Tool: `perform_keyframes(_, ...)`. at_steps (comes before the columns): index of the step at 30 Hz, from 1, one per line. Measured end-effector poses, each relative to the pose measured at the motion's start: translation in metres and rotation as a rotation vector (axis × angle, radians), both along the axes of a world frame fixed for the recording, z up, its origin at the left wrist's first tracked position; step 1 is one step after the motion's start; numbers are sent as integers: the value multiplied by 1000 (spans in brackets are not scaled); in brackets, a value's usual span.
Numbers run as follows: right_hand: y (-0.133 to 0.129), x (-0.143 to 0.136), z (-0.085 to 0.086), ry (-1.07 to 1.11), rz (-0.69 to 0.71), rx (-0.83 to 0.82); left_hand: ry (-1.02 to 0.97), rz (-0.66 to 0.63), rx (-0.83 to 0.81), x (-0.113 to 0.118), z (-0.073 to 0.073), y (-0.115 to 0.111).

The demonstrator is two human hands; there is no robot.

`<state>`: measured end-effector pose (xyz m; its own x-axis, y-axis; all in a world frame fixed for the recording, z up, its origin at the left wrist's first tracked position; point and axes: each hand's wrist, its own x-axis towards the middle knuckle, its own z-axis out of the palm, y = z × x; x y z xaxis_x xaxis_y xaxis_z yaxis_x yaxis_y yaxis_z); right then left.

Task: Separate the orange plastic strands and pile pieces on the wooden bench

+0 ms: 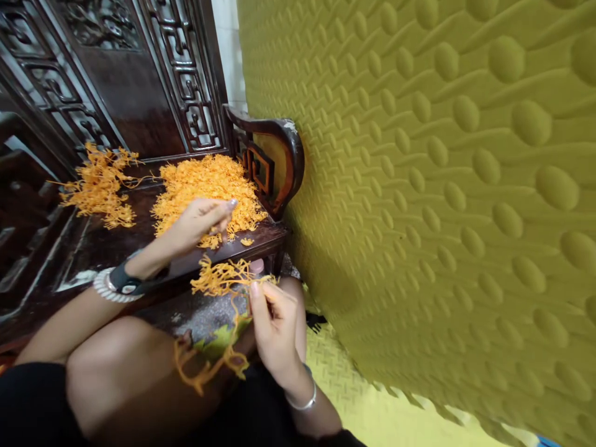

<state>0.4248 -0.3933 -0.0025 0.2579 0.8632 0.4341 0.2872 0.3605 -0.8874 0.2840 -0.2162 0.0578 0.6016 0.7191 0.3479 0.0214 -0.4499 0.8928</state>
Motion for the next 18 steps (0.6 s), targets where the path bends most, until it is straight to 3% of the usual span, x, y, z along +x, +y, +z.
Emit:
perform_keyframes(4, 14, 7, -1, 91, 2, -37, 90, -119, -32, 14, -5, -19)
perform_keyframes(11, 22, 12, 11, 207, -12, -25, -187, -208, -379, 3, -4, -13)
perform_keyframes(15, 29, 12, 8, 324, 50, -50, -126, -250, -581, 11, -10, -15)
perform_keyframes(18, 32, 10, 4, 371, 21, -60, -32, -283, -556, 16, -19, -15)
